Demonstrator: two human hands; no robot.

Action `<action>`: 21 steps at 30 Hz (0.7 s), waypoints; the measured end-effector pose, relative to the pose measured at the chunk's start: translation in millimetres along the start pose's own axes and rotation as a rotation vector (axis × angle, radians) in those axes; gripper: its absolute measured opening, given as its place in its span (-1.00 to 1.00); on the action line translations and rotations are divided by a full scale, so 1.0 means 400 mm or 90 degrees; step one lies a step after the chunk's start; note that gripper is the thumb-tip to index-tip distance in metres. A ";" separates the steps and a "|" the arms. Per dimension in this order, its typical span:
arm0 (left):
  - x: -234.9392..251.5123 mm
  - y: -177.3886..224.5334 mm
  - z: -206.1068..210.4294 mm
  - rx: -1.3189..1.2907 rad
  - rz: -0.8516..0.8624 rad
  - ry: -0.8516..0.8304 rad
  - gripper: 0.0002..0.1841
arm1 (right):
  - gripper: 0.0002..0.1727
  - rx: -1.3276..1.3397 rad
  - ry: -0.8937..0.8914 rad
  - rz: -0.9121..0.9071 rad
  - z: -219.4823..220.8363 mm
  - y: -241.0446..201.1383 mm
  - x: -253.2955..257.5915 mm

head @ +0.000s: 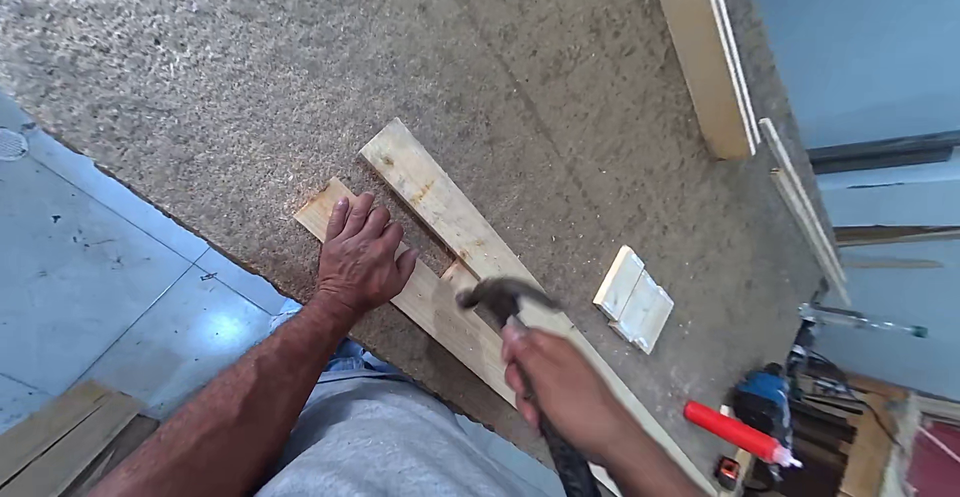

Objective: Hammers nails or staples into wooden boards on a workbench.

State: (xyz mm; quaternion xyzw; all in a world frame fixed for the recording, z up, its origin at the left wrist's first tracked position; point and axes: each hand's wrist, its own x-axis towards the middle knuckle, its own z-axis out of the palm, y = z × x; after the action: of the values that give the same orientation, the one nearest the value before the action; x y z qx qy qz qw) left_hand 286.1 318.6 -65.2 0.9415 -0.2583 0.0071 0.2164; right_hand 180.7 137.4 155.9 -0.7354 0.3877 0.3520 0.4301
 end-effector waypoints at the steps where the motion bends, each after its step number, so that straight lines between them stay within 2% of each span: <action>1: 0.002 0.001 0.001 0.001 -0.001 0.000 -0.45 | -0.44 0.044 0.066 -0.115 -0.010 -0.024 -0.020; 3: 0.005 0.001 0.000 0.006 -0.001 -0.002 -0.45 | -0.35 0.123 0.193 -0.357 0.005 -0.030 -0.031; 4: 0.006 0.001 -0.001 0.006 -0.001 -0.004 -0.45 | -0.34 0.148 0.222 -0.438 0.032 -0.003 -0.014; 5: 0.005 0.000 -0.003 0.003 -0.001 -0.007 -0.45 | -0.33 0.147 0.220 -0.466 0.067 0.050 0.013; 6: 0.006 -0.001 -0.005 -0.002 0.000 -0.009 -0.45 | -0.29 0.083 0.196 -0.434 0.103 0.123 0.044; 8: 0.003 -0.001 -0.007 -0.001 0.000 -0.016 -0.46 | -0.19 -0.155 0.094 -0.242 0.145 0.236 0.075; 9: 0.003 -0.001 -0.008 0.000 0.004 -0.016 -0.46 | -0.16 -0.228 0.057 -0.177 0.153 0.252 0.071; 10: 0.010 -0.003 -0.006 0.007 0.004 -0.012 -0.46 | -0.13 -0.255 0.041 -0.161 0.148 0.251 0.066; 12: 0.004 -0.004 -0.004 0.019 0.000 -0.010 -0.46 | -0.15 -0.189 0.141 -0.270 0.145 0.232 0.030; 14: 0.008 0.000 -0.004 0.019 0.001 -0.015 -0.44 | -0.25 -0.018 0.239 -0.395 0.151 0.221 0.041; 16: 0.004 0.001 -0.010 0.012 0.002 -0.036 -0.43 | -0.28 0.056 0.283 -0.456 0.190 0.272 0.088; 17: 0.004 0.000 -0.014 0.009 0.007 -0.055 -0.41 | -0.27 -0.004 0.275 -0.435 0.204 0.316 0.112; 19: 0.007 -0.005 -0.022 -0.005 0.017 -0.090 -0.34 | -0.21 -0.178 0.207 -0.315 0.202 0.355 0.127; 21: 0.008 -0.018 -0.048 -0.054 0.038 -0.106 -0.28 | -0.13 -0.244 0.150 -0.223 0.162 0.291 0.102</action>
State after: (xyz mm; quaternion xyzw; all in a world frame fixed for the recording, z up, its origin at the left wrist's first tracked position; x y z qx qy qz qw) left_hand 294.2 330.7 -50.5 0.9207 -0.3033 -0.0756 0.2335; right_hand 85.7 146.9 54.8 -0.8948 0.2287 0.2514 0.2894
